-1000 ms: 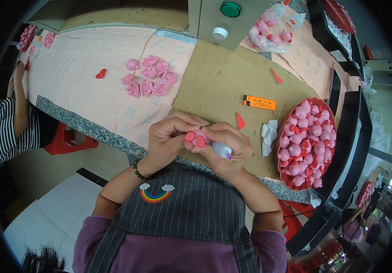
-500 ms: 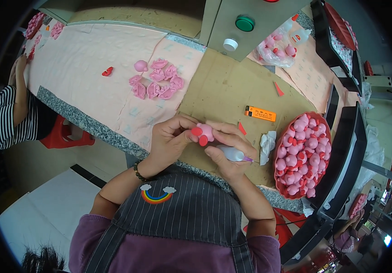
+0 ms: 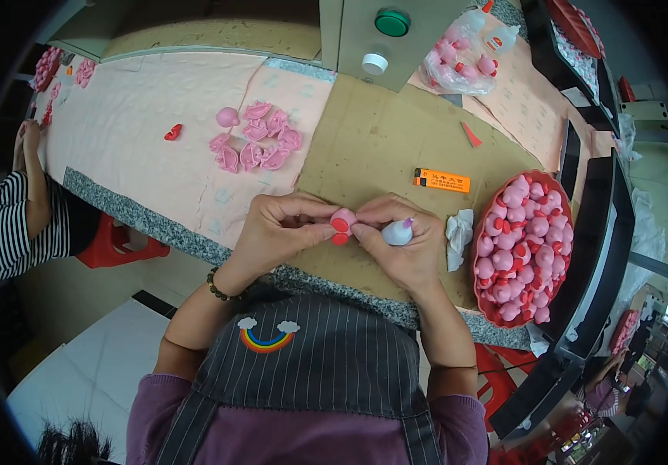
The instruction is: Applying glue to small pink toy components and assembling them at a factory workbench.
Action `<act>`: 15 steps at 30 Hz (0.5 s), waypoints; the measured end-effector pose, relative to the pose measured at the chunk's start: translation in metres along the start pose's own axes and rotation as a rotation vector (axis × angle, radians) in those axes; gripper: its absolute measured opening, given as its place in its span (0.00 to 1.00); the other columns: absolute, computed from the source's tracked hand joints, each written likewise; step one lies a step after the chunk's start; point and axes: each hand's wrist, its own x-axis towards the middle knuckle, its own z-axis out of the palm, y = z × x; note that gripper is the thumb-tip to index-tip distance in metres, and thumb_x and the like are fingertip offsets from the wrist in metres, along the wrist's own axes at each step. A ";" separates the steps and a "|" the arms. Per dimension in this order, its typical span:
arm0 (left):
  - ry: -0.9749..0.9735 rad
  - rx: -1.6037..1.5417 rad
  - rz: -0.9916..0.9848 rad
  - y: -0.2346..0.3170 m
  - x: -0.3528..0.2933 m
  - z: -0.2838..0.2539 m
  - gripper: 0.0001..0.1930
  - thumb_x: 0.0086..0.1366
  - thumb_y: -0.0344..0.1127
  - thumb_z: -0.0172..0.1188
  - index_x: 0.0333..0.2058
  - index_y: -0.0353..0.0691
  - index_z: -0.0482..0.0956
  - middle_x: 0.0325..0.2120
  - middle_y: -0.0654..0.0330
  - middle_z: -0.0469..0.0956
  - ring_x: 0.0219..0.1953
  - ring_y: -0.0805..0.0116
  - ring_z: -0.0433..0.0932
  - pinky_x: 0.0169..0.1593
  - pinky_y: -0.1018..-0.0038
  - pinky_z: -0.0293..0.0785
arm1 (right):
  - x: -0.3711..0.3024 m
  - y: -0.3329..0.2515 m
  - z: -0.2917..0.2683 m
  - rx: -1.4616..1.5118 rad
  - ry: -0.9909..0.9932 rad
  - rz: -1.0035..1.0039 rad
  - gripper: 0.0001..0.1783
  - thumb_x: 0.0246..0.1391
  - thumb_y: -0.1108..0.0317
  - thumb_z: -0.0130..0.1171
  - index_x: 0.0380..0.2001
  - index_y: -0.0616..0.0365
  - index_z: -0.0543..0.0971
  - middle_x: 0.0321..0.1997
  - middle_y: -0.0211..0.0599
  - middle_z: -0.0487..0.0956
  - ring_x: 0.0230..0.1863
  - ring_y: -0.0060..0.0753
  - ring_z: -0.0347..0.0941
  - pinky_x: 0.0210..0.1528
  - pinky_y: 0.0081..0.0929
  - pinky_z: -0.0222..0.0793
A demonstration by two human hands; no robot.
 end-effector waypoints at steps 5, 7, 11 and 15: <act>-0.059 -0.060 -0.134 0.000 0.005 -0.002 0.11 0.53 0.25 0.62 0.37 0.30 0.79 0.28 0.55 0.80 0.32 0.76 0.78 0.36 0.81 0.75 | 0.002 -0.009 0.006 0.166 0.021 0.186 0.05 0.42 0.85 0.57 0.26 0.70 0.76 0.32 0.45 0.75 0.25 0.29 0.75 0.23 0.19 0.74; -0.083 -0.007 -0.152 0.004 0.008 -0.004 0.11 0.53 0.24 0.62 0.37 0.31 0.79 0.30 0.55 0.80 0.32 0.76 0.78 0.37 0.81 0.75 | 0.002 -0.008 0.006 0.244 0.037 0.207 0.05 0.40 0.87 0.56 0.25 0.71 0.76 0.30 0.41 0.74 0.27 0.27 0.76 0.28 0.20 0.77; -0.113 0.077 -0.186 0.003 0.011 -0.007 0.13 0.51 0.22 0.61 0.38 0.32 0.79 0.30 0.57 0.80 0.31 0.78 0.77 0.37 0.81 0.75 | 0.002 -0.002 0.006 0.180 0.040 0.214 0.05 0.40 0.87 0.54 0.24 0.71 0.76 0.30 0.42 0.74 0.27 0.28 0.76 0.27 0.20 0.76; -0.123 0.100 -0.189 0.006 0.014 -0.007 0.13 0.50 0.21 0.61 0.37 0.31 0.79 0.29 0.58 0.80 0.29 0.79 0.76 0.36 0.82 0.74 | 0.002 0.002 0.007 0.180 0.049 0.235 0.05 0.39 0.88 0.55 0.23 0.72 0.75 0.31 0.45 0.73 0.24 0.31 0.76 0.25 0.22 0.75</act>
